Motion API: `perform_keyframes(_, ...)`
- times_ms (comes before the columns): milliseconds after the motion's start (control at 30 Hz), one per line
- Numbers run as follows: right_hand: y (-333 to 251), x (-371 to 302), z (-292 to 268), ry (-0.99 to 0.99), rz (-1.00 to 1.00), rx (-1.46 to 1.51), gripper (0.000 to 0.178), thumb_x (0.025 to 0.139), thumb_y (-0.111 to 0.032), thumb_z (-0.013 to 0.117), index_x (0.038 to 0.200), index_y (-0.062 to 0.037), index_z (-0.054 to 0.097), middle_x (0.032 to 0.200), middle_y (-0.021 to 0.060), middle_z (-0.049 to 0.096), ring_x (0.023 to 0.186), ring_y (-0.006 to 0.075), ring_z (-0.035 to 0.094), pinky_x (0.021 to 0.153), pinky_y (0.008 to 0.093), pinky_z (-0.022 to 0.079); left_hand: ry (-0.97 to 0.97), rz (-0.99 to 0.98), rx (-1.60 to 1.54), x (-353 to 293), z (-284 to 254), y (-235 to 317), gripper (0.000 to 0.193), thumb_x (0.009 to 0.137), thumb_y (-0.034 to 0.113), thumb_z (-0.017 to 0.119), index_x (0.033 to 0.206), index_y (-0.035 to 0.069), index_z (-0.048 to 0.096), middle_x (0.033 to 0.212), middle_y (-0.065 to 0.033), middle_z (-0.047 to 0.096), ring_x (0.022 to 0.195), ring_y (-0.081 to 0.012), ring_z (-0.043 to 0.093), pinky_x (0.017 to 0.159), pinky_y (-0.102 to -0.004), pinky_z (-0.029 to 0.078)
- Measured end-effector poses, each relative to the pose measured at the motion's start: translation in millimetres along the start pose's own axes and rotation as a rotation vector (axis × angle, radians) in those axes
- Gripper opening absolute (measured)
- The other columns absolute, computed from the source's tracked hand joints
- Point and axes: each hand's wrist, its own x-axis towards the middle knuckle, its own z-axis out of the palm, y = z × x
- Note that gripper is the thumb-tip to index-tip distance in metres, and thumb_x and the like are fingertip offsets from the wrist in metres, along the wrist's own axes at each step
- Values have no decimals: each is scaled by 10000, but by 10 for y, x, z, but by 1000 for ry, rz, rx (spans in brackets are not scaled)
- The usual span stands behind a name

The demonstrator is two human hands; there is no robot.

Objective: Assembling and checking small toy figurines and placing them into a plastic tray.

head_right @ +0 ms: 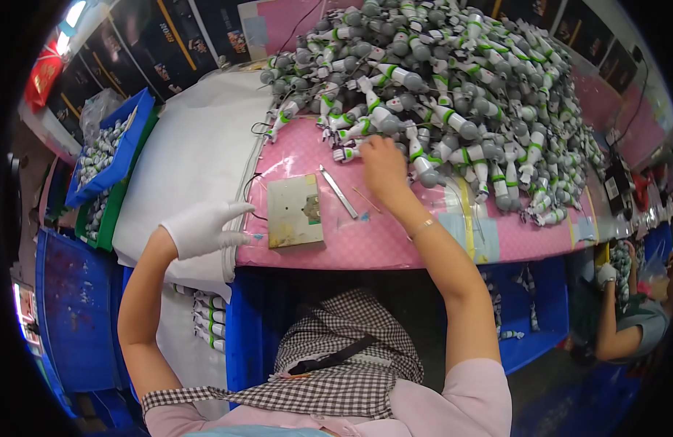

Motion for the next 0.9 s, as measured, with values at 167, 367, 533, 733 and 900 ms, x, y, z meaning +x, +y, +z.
perform_keyframes(167,-121,216,-78,-153,-184,-193,273,666,-8,568,929,-69,609,943,115,591,854,312,567,720,418,463,160,81,-23,-92,156,387,467,856,305,605,1236,52,506,1017,-216,612,928,-361,591,829,-399,461)
perform_keyframes(367,-558,-129,-890,544,85,674,183,780,50,604,952,-8,582,924,79,608,798,182,633,661,313,522,327,134,-953,142,698,730,377,907,254,575,1201,20,538,1070,-107,632,953,-223,618,866,-354,479)
perform_keyframes(533,-1080,-720,-932,334,572,1801,227,863,41,555,1080,-15,518,980,98,602,870,187,633,796,340,557,347,129,-1984,714,876,1059,373,915,246,584,1205,31,491,1147,-77,580,1003,-192,588,867,-322,484)
perform_keyframes(733,-932,-972,-884,-372,687,2373,458,905,-100,570,1330,-54,404,1080,176,565,872,252,646,874,369,534,720,235,-2139,845,979,851,293,905,282,577,1127,104,511,1076,-63,620,951,-188,618,816,-359,531)
perform_keyframes(900,-1017,-1089,-499,-209,262,2637,475,839,-240,673,1256,-82,510,1026,147,592,695,137,586,608,253,488,576,284,-2154,698,977,917,423,912,304,547,1263,87,451,1268,-88,536,1080,-217,577,880,-355,511)
